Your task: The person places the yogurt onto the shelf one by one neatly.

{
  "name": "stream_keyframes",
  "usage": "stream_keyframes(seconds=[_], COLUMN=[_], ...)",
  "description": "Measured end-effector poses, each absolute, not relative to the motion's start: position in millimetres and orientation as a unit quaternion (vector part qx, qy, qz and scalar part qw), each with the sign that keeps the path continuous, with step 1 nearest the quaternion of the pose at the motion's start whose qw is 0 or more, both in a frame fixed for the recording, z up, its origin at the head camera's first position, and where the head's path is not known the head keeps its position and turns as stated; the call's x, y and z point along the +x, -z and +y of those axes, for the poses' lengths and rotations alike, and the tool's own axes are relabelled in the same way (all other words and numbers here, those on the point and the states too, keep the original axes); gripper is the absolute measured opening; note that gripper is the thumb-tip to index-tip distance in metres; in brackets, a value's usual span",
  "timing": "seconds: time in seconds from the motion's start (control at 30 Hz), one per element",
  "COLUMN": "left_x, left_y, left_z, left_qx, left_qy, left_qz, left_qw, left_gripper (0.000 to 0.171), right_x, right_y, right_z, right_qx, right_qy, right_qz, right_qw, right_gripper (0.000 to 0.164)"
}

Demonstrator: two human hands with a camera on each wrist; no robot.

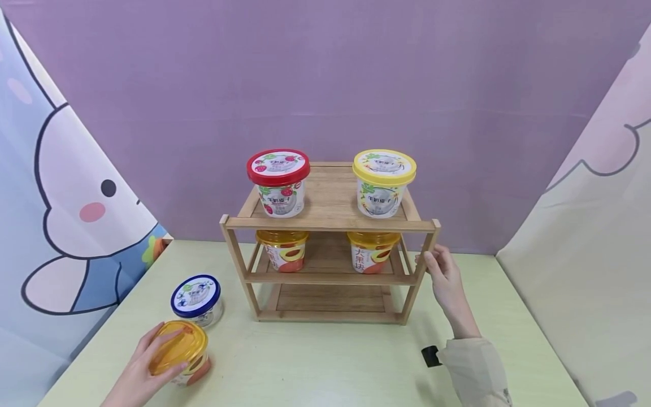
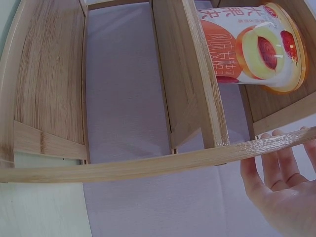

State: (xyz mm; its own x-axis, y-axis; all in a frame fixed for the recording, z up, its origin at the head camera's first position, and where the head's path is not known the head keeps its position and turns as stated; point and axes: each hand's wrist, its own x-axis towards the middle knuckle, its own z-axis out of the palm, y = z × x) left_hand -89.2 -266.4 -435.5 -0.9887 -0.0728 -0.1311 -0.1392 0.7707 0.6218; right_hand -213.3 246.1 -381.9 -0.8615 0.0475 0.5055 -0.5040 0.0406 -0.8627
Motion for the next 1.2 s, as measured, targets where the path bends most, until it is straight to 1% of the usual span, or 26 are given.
stream_keyframes(seconds=[0.2, 0.47, 0.8, 0.93, 1.2], left_x=[-91.6, -91.1, -90.3, -89.0, -89.4], left_y=[441.3, 444.1, 445.0, 445.8, 445.3], left_z=[-267.0, -265.8, -263.9, -264.6, -266.0], left_qx=[-0.083, -0.105, -0.128, -0.135, -0.136], left_qy=[-0.348, -0.385, -0.409, -0.410, -0.423], left_qz=[0.932, 0.916, 0.902, 0.901, 0.895], left_qw=[0.067, 0.053, 0.054, 0.052, 0.049], left_gripper=[0.077, 0.080, 0.087, 0.087, 0.087], right_x=[-213.1, -213.2, -212.6, -212.4, -211.7], right_y=[381.7, 382.3, 381.6, 380.6, 379.6], right_z=[246.0, 245.6, 245.3, 244.9, 246.0], right_qx=[0.167, 0.163, 0.160, 0.159, 0.153], right_qy=[-0.669, -0.669, -0.668, -0.666, -0.655], right_qz=[-0.696, -0.697, -0.697, -0.701, -0.713], right_qw=[0.200, 0.201, 0.202, 0.199, 0.200], right_gripper=[0.019, 0.017, 0.017, 0.019, 0.019])
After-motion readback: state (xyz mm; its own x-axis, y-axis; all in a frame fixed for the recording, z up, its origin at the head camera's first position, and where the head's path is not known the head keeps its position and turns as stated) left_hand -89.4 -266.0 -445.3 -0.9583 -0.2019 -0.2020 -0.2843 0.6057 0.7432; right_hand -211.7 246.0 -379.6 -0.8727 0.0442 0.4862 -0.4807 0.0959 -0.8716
